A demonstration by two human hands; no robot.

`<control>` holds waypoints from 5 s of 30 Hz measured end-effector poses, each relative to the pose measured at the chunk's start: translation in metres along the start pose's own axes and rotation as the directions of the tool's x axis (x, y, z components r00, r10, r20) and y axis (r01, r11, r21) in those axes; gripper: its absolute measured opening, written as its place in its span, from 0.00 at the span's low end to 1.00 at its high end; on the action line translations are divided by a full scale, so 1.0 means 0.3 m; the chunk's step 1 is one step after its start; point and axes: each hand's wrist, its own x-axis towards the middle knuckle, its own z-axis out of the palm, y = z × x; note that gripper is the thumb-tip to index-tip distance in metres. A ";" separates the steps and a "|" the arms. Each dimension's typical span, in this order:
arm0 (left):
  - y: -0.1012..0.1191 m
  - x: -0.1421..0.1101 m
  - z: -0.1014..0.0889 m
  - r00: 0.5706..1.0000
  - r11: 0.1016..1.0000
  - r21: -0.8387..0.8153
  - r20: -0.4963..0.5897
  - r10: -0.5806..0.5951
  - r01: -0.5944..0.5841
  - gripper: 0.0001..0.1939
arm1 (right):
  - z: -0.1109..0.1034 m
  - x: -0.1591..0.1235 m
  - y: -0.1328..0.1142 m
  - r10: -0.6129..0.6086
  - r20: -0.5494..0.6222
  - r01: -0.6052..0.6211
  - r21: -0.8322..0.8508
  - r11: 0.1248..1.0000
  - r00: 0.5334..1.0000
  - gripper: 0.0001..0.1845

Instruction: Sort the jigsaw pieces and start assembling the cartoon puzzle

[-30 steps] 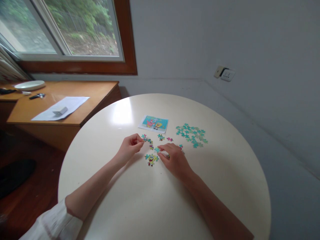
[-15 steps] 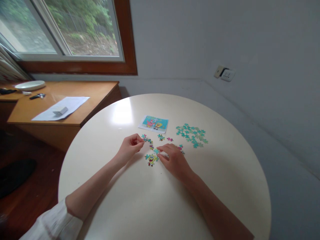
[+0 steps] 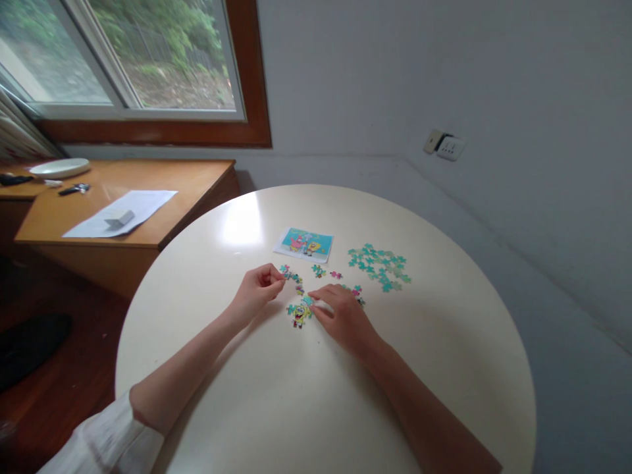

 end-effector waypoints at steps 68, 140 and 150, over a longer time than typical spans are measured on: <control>-0.004 -0.156 0.066 0.915 0.465 0.788 0.365 0.174 -0.403 0.18 | -0.005 0.004 0.075 0.255 -0.078 -0.265 -0.179 0.947 0.964 0.09; -0.057 0.029 -0.112 0.988 0.524 0.851 -0.039 0.148 -0.044 0.05 | 0.037 -0.019 0.076 0.202 -0.045 -0.207 -0.233 0.950 0.978 0.11; -0.036 0.026 -0.107 0.995 0.523 0.852 -0.065 0.081 0.013 0.06 | 0.033 -0.020 0.074 0.222 -0.017 -0.220 -0.209 0.953 0.975 0.11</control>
